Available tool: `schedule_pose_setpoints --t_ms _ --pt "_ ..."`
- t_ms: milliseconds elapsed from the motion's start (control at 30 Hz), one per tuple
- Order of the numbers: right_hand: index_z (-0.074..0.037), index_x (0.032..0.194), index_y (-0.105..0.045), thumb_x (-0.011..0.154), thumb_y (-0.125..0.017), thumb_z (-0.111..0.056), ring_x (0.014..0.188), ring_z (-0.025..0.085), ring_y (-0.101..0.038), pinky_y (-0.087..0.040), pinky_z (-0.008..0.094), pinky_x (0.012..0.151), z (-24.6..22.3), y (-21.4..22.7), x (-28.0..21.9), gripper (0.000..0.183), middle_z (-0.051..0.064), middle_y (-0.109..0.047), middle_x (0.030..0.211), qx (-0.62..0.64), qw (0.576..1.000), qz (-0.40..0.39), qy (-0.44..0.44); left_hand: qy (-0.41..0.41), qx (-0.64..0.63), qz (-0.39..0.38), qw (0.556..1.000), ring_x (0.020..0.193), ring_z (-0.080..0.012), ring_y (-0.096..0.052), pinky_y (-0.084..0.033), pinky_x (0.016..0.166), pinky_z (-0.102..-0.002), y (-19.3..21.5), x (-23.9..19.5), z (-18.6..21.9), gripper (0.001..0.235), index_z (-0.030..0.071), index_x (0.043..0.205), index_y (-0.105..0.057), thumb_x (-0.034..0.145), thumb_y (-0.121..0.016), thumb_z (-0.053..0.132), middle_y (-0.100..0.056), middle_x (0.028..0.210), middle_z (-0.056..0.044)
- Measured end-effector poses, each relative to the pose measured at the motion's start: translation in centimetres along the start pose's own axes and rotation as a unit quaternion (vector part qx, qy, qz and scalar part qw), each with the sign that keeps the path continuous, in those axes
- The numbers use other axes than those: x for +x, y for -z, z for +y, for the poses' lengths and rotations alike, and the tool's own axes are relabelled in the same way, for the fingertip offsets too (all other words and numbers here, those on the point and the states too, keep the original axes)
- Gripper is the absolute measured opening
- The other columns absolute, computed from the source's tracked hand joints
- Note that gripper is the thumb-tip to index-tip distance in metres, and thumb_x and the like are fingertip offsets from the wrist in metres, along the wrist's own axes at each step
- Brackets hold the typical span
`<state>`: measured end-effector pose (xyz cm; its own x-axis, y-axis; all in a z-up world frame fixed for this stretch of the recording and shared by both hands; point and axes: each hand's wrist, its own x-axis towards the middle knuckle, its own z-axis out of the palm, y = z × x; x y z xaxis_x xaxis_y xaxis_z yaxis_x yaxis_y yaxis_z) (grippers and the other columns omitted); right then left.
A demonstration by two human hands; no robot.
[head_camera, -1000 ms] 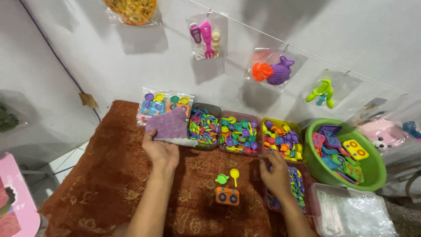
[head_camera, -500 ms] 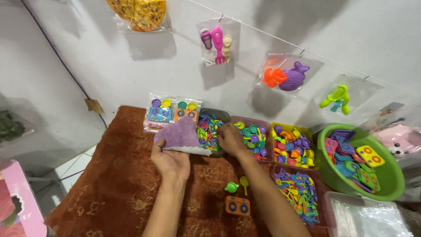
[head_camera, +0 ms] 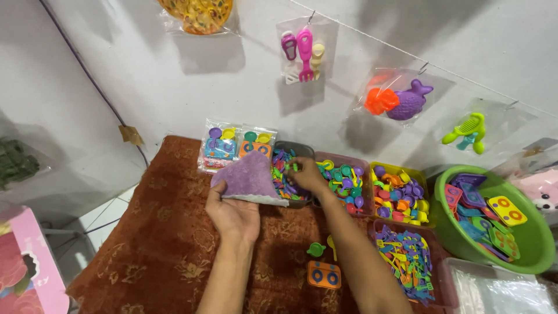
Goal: The person wipes a small orange toy with a purple cloth, then places it into a clear plastic bag along with a green spoon and a purple fork. The person seals the bag and places it on the table.
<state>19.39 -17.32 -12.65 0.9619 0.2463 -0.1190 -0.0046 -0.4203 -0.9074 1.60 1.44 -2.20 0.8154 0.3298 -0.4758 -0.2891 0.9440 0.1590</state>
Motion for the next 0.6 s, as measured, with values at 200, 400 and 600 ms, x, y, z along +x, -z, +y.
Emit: schedule_pose_setpoints --t_ms 200,400,600 --pt "0.007 0.131 -0.059 0.087 -0.072 -0.002 0.061 0.026 -0.075 -0.066 0.032 0.055 -2.4 1.1 -1.8 0.047 0.019 -0.072 0.087 0.045 0.999 0.003 -0.018 -0.010 -0.014 -0.002 1.000 0.104 -0.0277 -0.068 -0.055 0.104 -0.048 -0.5 -0.4 0.5 0.040 0.008 0.116 -0.061 0.079 -0.062 0.025 -0.069 0.109 -0.011" --pt "-0.012 0.120 -0.073 0.088 -0.071 -0.023 0.093 0.029 -0.076 -0.060 0.043 0.085 -3.3 0.8 -3.4 0.034 0.013 -0.077 0.096 -0.193 0.975 0.079 0.077 -0.001 -0.026 -0.002 1.000 0.102 -0.0294 -0.068 -0.057 0.101 -0.045 -0.8 -0.8 0.1 0.038 0.003 0.115 -0.061 0.080 -0.062 0.017 -0.068 0.107 -0.014" --pt "-0.017 0.084 -0.084 0.072 -0.079 -0.035 0.095 0.038 -0.074 -0.062 0.046 0.087 0.4 0.0 -0.6 0.023 0.014 -0.076 0.091 -0.534 0.836 -0.030 0.123 -0.001 -0.032 -0.004 0.999 0.102 -0.0301 -0.071 -0.058 0.103 -0.047 0.4 1.1 -0.3 0.030 0.005 0.108 -0.063 0.081 -0.062 0.016 -0.070 0.107 -0.015"
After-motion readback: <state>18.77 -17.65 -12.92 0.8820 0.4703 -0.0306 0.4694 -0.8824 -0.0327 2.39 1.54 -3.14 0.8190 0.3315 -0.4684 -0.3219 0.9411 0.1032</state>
